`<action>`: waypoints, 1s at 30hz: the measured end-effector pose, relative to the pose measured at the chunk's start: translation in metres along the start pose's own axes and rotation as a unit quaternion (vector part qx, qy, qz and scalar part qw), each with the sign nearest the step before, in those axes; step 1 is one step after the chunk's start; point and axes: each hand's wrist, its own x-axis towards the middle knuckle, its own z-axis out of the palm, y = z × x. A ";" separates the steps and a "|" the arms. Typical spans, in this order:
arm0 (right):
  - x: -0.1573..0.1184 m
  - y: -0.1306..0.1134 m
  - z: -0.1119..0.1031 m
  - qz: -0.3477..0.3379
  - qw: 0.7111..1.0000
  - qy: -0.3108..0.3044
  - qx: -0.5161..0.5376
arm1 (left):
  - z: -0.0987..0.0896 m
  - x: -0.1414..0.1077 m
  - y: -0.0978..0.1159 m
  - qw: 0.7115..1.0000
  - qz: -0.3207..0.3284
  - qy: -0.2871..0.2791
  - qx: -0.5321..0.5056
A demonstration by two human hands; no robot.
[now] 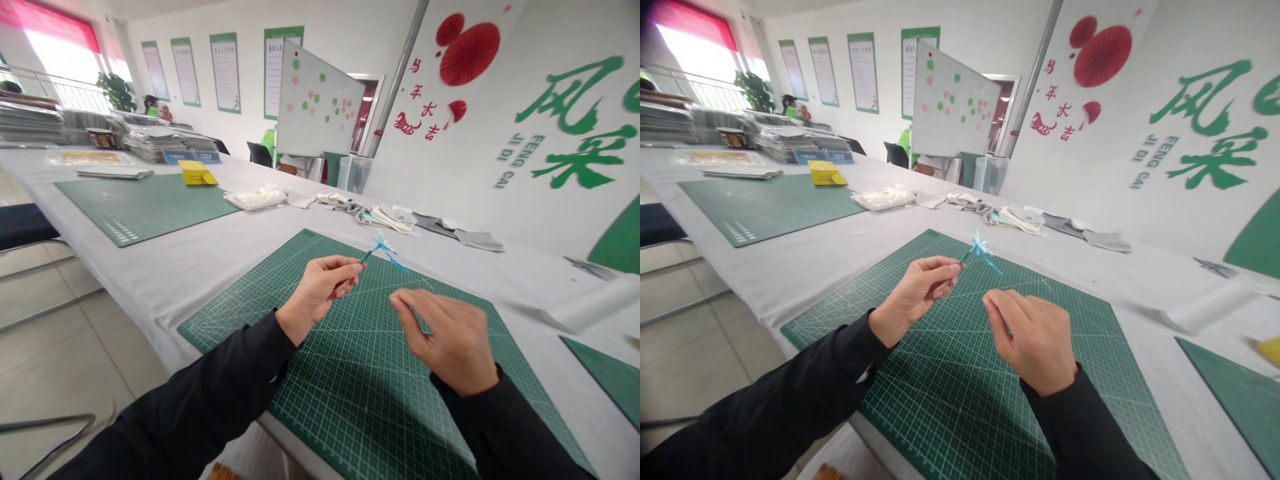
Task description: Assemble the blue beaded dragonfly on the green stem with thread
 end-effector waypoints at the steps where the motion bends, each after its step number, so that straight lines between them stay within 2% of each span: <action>1: 0.001 0.000 -0.002 -0.005 1.000 0.002 -0.009 | 0.000 0.000 0.000 1.000 0.000 0.001 0.003; 10: 0.009 -0.002 -0.017 -0.055 0.995 -0.008 -0.080 | 0.000 -0.001 -0.003 0.998 0.027 -0.003 0.052; 18: 0.016 -0.011 -0.029 -0.089 0.988 -0.002 -0.123 | 0.006 -0.003 -0.004 0.988 0.028 0.021 0.149; 21: 0.017 -0.012 -0.031 -0.094 0.986 -0.004 -0.140 | 0.005 -0.004 -0.005 0.972 0.045 0.013 0.231; 24: 0.015 -0.009 -0.031 -0.106 0.982 -0.009 -0.157 | 0.001 -0.004 -0.006 0.947 0.063 -0.026 0.313; 30: 0.014 -0.004 -0.030 -0.133 0.975 -0.062 -0.164 | -0.004 -0.004 -0.006 0.889 0.027 -0.122 0.440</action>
